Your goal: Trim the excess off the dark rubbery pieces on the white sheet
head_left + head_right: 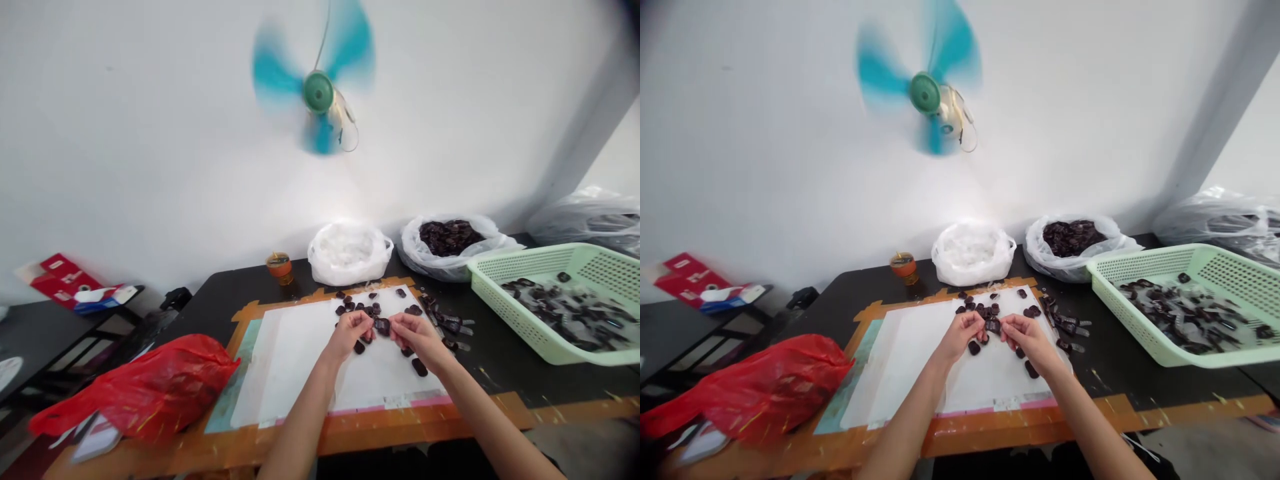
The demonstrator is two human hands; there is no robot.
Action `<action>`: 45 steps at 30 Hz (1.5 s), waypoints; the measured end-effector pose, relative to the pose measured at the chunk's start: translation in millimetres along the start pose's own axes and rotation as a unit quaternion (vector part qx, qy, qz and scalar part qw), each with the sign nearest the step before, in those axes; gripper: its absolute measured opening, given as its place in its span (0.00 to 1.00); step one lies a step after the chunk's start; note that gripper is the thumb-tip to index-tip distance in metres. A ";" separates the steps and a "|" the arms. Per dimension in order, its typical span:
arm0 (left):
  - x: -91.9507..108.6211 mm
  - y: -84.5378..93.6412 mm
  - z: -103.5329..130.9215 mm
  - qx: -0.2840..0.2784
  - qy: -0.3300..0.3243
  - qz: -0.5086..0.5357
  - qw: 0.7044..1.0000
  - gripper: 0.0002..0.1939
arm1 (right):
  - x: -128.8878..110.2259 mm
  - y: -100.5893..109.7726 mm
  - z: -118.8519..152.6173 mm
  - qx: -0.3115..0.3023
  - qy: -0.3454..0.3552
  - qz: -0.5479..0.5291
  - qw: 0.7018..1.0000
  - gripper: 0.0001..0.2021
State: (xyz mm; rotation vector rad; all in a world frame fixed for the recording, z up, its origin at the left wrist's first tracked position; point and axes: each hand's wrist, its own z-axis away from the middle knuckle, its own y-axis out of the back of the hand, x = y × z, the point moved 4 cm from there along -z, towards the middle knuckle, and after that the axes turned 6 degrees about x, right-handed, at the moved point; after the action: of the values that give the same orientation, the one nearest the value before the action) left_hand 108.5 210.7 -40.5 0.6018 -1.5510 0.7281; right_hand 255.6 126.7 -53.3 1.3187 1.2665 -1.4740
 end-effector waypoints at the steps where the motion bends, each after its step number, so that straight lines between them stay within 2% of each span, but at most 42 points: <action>1: -1.7 -2.7 -2.0 -0.011 0.006 -0.005 1.000 0.17 | -1.5 0.9 1.1 -0.003 -0.002 0.002 1.000 0.18; 6: -3.2 -16.1 -9.8 -0.051 -0.004 -0.045 0.998 0.16 | -10.0 0.7 4.3 -0.033 0.013 0.077 0.996 0.19; 12: -14.4 -22.2 -14.5 -0.011 -0.021 -0.058 0.998 0.16 | -4.7 -2.2 10.7 -0.049 0.019 0.058 0.997 0.19; 17: -23.4 -28.7 -9.8 0.001 -0.009 -0.027 1.000 0.18 | 0.4 -5.4 17.3 -0.009 0.017 0.052 0.998 0.16; 22: -21.3 -30.2 -3.5 0.027 -0.014 -0.016 0.999 0.17 | 0.9 -11.9 20.7 0.000 0.015 0.044 0.999 0.16; 27: -19.3 -30.7 0.1 0.022 -0.022 -0.013 0.999 0.16 | 4.6 -14.3 22.2 0.001 0.010 0.024 1.000 0.16; 32: -14.7 -32.7 3.3 0.019 -0.032 -0.021 0.999 0.15 | 13.9 -12.2 23.5 0.037 0.026 0.025 0.999 0.13; 37: -17.5 -36.1 4.8 -0.021 -0.033 0.003 0.999 0.13 | 22.4 -5.8 24.6 0.074 0.040 0.066 0.994 0.13; 42: -26.7 -32.9 2.5 0.013 -0.013 -0.066 0.998 0.08 | 22.2 -11.1 31.7 0.052 0.069 0.155 0.984 0.10; 45: -24.4 -36.8 2.5 -0.002 -0.011 -0.081 0.997 0.08 | 11.2 -14.0 38.0 0.046 0.098 0.205 0.973 0.10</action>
State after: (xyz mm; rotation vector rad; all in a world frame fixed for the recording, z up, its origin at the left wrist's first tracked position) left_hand 136.7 183.4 -61.0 0.7267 -1.5031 0.5969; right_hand 232.1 93.2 -63.0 1.7026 0.9746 -1.1431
